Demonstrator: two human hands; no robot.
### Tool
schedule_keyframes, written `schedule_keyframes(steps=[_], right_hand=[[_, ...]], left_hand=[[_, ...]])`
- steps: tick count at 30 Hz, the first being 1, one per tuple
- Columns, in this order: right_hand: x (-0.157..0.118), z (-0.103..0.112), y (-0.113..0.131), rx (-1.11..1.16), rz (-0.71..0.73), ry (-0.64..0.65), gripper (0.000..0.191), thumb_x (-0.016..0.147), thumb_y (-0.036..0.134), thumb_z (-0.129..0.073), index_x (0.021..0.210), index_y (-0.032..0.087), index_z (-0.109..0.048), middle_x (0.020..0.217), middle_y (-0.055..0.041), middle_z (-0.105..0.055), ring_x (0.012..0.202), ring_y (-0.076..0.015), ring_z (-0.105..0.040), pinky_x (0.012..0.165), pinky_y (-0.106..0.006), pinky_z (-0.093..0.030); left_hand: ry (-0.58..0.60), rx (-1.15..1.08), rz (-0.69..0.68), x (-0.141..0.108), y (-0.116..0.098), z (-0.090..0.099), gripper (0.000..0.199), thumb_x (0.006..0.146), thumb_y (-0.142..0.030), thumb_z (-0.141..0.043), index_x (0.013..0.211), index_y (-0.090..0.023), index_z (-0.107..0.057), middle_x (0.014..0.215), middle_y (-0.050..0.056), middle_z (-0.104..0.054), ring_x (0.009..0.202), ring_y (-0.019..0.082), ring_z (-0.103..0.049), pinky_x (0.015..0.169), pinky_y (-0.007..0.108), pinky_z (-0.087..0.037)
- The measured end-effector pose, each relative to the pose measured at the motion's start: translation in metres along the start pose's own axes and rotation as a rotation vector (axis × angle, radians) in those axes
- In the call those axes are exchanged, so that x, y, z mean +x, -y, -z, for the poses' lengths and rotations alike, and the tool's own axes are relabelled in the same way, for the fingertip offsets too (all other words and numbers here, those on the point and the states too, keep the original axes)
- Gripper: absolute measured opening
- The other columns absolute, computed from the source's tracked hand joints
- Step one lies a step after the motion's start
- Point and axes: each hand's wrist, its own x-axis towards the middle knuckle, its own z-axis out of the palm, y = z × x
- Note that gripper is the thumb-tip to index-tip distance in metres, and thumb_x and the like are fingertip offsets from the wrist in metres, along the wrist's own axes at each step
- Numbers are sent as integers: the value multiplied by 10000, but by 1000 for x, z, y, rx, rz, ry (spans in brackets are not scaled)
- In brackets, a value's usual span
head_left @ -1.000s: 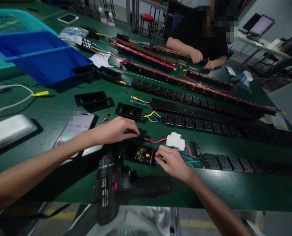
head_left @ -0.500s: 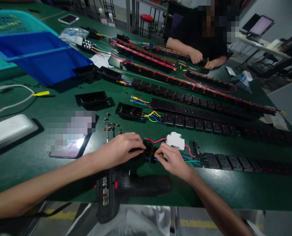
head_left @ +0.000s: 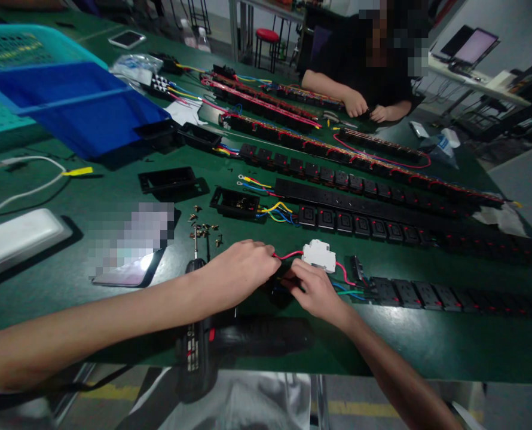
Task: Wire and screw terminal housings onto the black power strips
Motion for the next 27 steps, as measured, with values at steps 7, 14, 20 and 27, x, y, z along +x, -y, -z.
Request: schedule_keyframes(steps=[7, 14, 20, 27], right_hand=[[0, -2, -2, 11, 11, -17, 70, 885, 130, -556, 880, 197, -574, 842, -29, -571, 759, -168, -547, 645, -275, -388], [-1, -2, -3, 18, 2, -13, 98, 873, 102, -552, 854, 196, -574, 865, -35, -599, 791, -171, -564, 681, -276, -407], [1, 1, 1, 20, -27, -6, 101, 887, 120, -555, 824, 199, -553, 809, -12, -552, 740, -153, -535, 637, -264, -363], [2, 3, 4, 36, -38, -1, 103, 915, 173, -579, 824, 202, -538, 799, -1, -545, 726, -138, -530, 638, -260, -351]], left_hand=[[88, 23, 8, 18, -3, 7, 38, 813, -123, -674, 784, -146, -666, 775, 89, -675, 725, 218, -695, 657, 285, -514], [175, -81, 22, 26, 12, 9, 134, 719, -230, -799, 768, -169, -689, 705, 46, -660, 699, 222, -689, 618, 275, -487], [145, -203, -2, 13, 24, 11, 80, 741, -241, -784, 780, -212, -721, 749, 21, -674, 686, 197, -666, 561, 264, -408], [97, -247, -38, 1, 33, 12, 139, 866, -181, -618, 891, -272, -721, 828, -5, -676, 701, 153, -654, 593, 246, -406]])
